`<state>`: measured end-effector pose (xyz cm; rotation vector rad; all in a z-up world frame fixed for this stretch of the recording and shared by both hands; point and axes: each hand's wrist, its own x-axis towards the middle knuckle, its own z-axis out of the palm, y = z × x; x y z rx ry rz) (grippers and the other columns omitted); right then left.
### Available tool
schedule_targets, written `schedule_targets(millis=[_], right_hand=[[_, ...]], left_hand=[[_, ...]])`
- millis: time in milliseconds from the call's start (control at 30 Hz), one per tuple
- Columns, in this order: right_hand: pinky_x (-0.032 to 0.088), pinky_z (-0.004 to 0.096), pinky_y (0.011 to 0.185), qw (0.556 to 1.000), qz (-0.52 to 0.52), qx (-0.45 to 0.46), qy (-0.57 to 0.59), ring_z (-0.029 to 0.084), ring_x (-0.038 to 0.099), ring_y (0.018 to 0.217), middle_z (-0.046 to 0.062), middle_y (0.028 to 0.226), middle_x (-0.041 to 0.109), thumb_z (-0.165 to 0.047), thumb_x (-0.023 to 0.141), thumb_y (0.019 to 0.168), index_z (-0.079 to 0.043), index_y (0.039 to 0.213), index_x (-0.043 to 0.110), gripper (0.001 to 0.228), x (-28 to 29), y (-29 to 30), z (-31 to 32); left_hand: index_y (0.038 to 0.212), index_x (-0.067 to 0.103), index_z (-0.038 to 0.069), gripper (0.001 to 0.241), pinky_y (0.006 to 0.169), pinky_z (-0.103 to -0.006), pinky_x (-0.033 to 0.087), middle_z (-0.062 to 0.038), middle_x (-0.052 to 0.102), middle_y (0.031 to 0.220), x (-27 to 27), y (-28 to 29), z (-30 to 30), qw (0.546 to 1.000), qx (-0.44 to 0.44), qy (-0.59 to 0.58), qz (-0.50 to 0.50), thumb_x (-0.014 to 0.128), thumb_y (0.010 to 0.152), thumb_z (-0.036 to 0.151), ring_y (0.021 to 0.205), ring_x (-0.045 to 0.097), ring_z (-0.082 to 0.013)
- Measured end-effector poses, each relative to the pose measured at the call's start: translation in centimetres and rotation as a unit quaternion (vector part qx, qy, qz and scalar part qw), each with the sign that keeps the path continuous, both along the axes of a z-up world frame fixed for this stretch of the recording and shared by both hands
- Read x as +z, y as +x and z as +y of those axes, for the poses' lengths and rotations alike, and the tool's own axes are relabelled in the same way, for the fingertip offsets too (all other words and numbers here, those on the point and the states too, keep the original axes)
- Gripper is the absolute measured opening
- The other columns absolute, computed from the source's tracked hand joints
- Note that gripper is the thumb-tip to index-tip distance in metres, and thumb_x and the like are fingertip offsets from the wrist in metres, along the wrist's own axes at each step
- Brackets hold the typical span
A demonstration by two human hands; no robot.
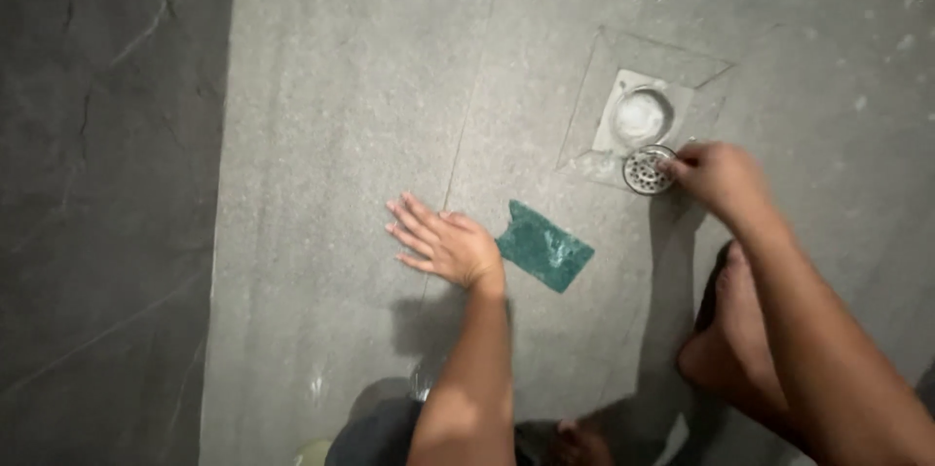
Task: Scrubbing a bathroom floor with a sponge and cleaning solution near a drain.
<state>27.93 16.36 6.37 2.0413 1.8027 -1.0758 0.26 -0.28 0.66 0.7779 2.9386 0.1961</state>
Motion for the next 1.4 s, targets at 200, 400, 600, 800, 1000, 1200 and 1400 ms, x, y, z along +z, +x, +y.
schedule_targets(millis=[200, 400, 600, 800, 1000, 1200, 1400], right_hand=[[0.05, 0.034, 0.074, 0.933, 0.25, 0.106, 0.236, 0.018, 0.061, 0.08, 0.008, 0.089, 0.064, -0.033, 0.047, 0.12, -0.01, 0.089, 0.061, 0.041, 1.2, 8.4, 8.8], [0.048, 0.042, 0.089, 0.934, 0.178, 0.015, 0.308, 0.027, 0.057, 0.102, 0.011, 0.114, 0.058, -0.027, 0.041, 0.102, -0.009, 0.112, 0.054, 0.025, 3.4, -3.3, 1.9], [0.033, 0.06, 0.108, 0.876, 0.185, 0.392, 0.212, 0.035, 0.04, 0.139, 0.011, 0.15, 0.047, -0.033, 0.063, 0.086, -0.011, 0.142, 0.051, 0.062, -2.8, -10.6, -16.4], [0.027, 0.055, 0.12, 0.915, 0.1, 0.321, 0.221, 0.028, 0.033, 0.15, 0.006, 0.16, 0.043, -0.011, 0.055, 0.091, -0.018, 0.151, 0.047, 0.061, -4.3, -2.7, -7.1], [0.028, 0.043, 0.125, 0.958, 0.249, -0.091, 0.113, 0.026, 0.041, 0.151, 0.008, 0.161, 0.048, -0.011, 0.041, 0.108, -0.014, 0.148, 0.055, 0.042, -2.5, 8.6, -5.6], [0.017, 0.049, 0.124, 0.938, -0.076, -0.221, 0.258, 0.037, 0.017, 0.154, 0.018, 0.169, 0.024, -0.015, 0.046, 0.105, -0.001, 0.161, 0.03, 0.06, -9.6, 19.1, -2.1], [0.02, 0.055, 0.123, 0.888, 0.028, -0.045, 0.456, 0.042, 0.031, 0.151, 0.023, 0.167, 0.031, -0.027, 0.053, 0.113, -0.002, 0.164, 0.025, 0.064, -22.2, 6.6, 9.3]], left_hand=[[0.164, 0.021, 0.013, 0.067, 0.123, -0.0625, 0.008, -0.008, 0.013, 0.173, -0.2, -0.1, 0.1, 1.0, 0.001, -0.01, -0.003, 0.039, 0.101, 0.023, 0.159, 0.01, -0.0349], [0.164, 0.02, 0.013, 0.067, 0.122, -0.0641, 0.007, -0.009, 0.011, 0.173, -0.3, -0.1, 0.3, 1.0, 0.002, -0.004, -0.018, 0.039, 0.101, 0.024, 0.158, 0.009, -0.0369], [0.165, 0.019, 0.013, 0.068, 0.123, -0.0635, 0.008, -0.009, 0.01, 0.174, -0.1, 0.0, 0.3, 1.0, -0.003, -0.012, -0.011, 0.04, 0.102, 0.023, 0.159, 0.008, -0.036], [0.166, 0.018, 0.01, 0.066, 0.124, -0.063, 0.006, -0.01, 0.009, 0.174, -0.3, 0.8, 0.0, 1.0, -0.015, -0.003, -0.006, 0.038, 0.104, 0.022, 0.16, 0.006, -0.0362], [0.165, 0.019, 0.011, 0.066, 0.123, -0.0638, 0.005, -0.01, 0.011, 0.174, 0.3, 0.5, 0.3, 1.0, -0.001, 0.005, -0.009, 0.038, 0.103, 0.022, 0.159, 0.006, -0.0356], [0.165, 0.021, 0.013, 0.065, 0.123, -0.0639, 0.007, -0.008, 0.013, 0.174, 0.1, 0.8, 1.0, 1.0, 0.009, -0.001, 0.007, 0.038, 0.102, 0.022, 0.159, 0.008, -0.0342], [0.165, 0.02, 0.012, 0.067, 0.123, -0.0636, 0.008, -0.01, 0.014, 0.173, -1.1, 0.8, 1.0, 0.999, 0.005, -0.018, 0.029, 0.036, 0.1, 0.021, 0.158, 0.01, -0.0354]])
